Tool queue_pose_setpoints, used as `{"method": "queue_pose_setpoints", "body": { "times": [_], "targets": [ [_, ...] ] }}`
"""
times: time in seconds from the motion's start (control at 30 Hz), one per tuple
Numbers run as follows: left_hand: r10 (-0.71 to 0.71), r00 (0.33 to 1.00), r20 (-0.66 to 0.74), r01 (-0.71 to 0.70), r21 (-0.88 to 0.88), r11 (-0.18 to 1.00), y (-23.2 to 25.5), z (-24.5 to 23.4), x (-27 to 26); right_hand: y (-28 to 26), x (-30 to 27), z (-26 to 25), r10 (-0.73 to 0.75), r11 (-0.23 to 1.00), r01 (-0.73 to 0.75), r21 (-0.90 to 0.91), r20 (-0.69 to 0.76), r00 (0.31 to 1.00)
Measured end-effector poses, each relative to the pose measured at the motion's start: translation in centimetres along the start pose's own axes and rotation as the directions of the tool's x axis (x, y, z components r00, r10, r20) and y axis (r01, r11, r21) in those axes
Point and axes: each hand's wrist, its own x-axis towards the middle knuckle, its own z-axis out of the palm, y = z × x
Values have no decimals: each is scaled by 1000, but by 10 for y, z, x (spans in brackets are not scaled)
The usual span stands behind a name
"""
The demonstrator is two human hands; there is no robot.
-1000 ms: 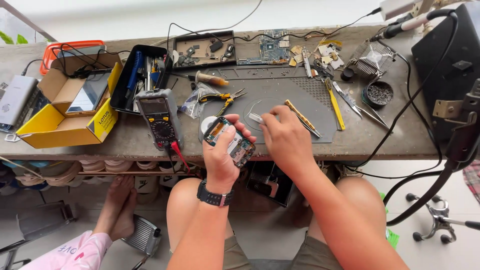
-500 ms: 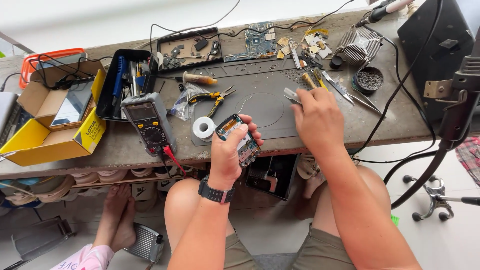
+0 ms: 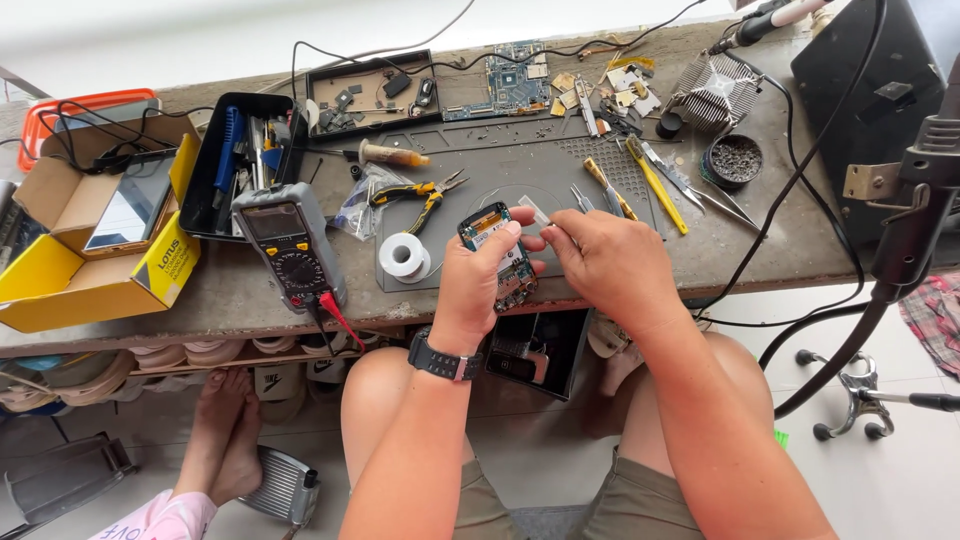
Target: Disassembling a mobile phone to access and inspect the screen and internal circuitry using precision tools.
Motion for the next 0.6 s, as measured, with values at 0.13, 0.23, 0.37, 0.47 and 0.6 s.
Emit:
{"method": "queue_pose_setpoints", "body": {
  "times": [0.13,0.23,0.37,0.47,0.6],
  "targets": [
    [-34,999,-22,34,-4,999,4,8,0,8,-1,-5,81,996,-78,-37,81,993],
    [-78,997,-17,79,36,996,7,12,-1,18,-5,-5,118,981,-98,-166,119,986],
    [-78,997,-18,80,144,986,4,5,-1,18,-3,-21,137,989,-143,19,194,971],
    [-113,994,-14,113,43,993,11,3,-8,12,-1,-26,91,947,-121,299,110,990],
    [-117,992,-47,100,-274,956,15,4,-14,-6,-4,-19,235,353,-201,914,122,964]
  ]
}}
